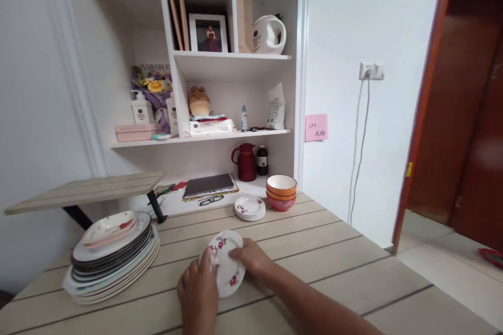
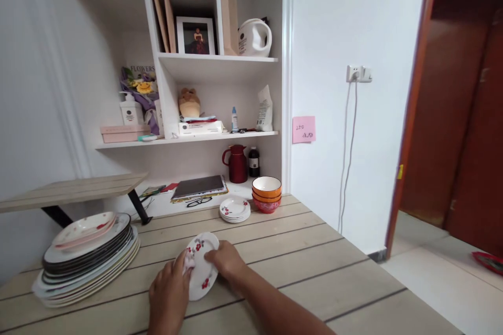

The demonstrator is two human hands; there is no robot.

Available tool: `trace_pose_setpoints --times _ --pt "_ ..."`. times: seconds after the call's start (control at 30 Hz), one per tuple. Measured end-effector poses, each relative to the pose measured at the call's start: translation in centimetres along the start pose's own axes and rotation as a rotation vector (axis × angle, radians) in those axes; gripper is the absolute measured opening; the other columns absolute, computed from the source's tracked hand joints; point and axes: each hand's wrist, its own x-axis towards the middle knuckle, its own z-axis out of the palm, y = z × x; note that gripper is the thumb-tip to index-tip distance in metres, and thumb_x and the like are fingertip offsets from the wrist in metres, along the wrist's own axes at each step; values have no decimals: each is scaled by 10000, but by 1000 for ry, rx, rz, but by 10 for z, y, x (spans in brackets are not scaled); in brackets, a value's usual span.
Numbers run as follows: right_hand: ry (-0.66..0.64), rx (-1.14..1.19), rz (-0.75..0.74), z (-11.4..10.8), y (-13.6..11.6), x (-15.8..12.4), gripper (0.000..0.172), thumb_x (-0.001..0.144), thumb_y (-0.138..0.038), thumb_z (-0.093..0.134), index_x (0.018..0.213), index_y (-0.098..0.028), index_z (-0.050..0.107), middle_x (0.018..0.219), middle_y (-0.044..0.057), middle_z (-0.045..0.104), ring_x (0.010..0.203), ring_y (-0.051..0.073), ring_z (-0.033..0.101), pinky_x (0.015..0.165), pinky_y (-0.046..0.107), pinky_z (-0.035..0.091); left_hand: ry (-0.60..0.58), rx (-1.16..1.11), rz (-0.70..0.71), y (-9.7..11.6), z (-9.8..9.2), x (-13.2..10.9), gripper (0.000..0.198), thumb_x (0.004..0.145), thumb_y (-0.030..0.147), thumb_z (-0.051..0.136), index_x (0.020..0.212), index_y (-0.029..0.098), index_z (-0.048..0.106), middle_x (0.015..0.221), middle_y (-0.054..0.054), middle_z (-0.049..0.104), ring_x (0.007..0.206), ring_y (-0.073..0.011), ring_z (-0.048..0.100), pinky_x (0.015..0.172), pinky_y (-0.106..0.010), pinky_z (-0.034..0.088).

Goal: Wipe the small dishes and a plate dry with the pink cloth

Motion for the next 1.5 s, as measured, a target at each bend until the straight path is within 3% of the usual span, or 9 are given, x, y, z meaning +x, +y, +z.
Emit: trace_pose_setpoints --times 0.13,0.23,0.33,0.5,0.67,0.93,1.1,1.3,1.5 --pt "75 -78 23 -1 -6 -3 106 629 -114 626 722 -110 678 502 46 651 420 159 550 451 250 425 13 -273 -41 -8 8 5 358 884 234 473 1207 300 612 1135 -61 689 1093 -275 598 987 -455 391" --pt "128 -117 19 -3 -12 -6 99 717 -233 641 770 -149 642 414 -23 541 326 105 393 387 228 360 55 -783 -175 -15 11 10 362 909 291 404 1229 249 569 1257 -78 647 1188 -235 576 1026 -395 420" --pt "114 -149 -68 -2 -20 -11 206 773 -325 645 920 -181 643 575 -2 627 464 140 504 489 261 446 125 -1235 -322 -17 8 14 422 931 336 358 1310 197 480 1355 -111 579 1218 -198 571 1019 -324 451" --pt "-139 -761 -644 5 -31 -22 209 841 -376 627 702 -221 644 779 26 615 759 192 536 732 287 420 293 -1330 -373 -10 -14 17 444 946 360 382 1371 242 434 1426 -92 514 1285 -178 514 1060 -299 417" --pt "-238 -1125 -733 13 -30 -30 225 936 -326 490 773 -236 617 821 21 560 739 171 506 696 280 362 340 -1382 -322 -4 -32 15 446 952 408 395 1371 257 422 1443 -75 504 1303 -175 496 1042 -276 436" --pt "-149 -595 -515 0 -25 -32 354 892 -493 545 907 -164 677 860 52 639 764 200 563 676 293 448 9 -1557 -245 -1 -40 13 519 755 435 718 1197 193 590 1206 -96 677 1068 -224 645 898 -276 509" --pt "-53 -304 -363 4 -27 -32 528 838 -545 604 1178 -143 637 953 81 713 849 253 630 715 333 510 -27 -1622 -427 5 -25 7 630 669 488 782 1188 176 607 1078 -107 715 919 -224 686 750 -276 536" --pt "33 -13 -265 16 -20 -33 572 770 -532 691 1179 -137 635 976 102 744 789 254 677 678 335 539 -153 -1667 -470 14 -8 0 617 622 517 806 1095 153 648 935 -101 739 820 -225 695 691 -284 528" --pt "384 174 -39 8 -7 -12 383 767 -444 693 985 -134 633 644 52 697 464 177 600 360 239 419 -233 -1538 -387 17 -11 0 647 558 545 822 1041 137 679 911 -103 735 749 -210 672 594 -262 509"
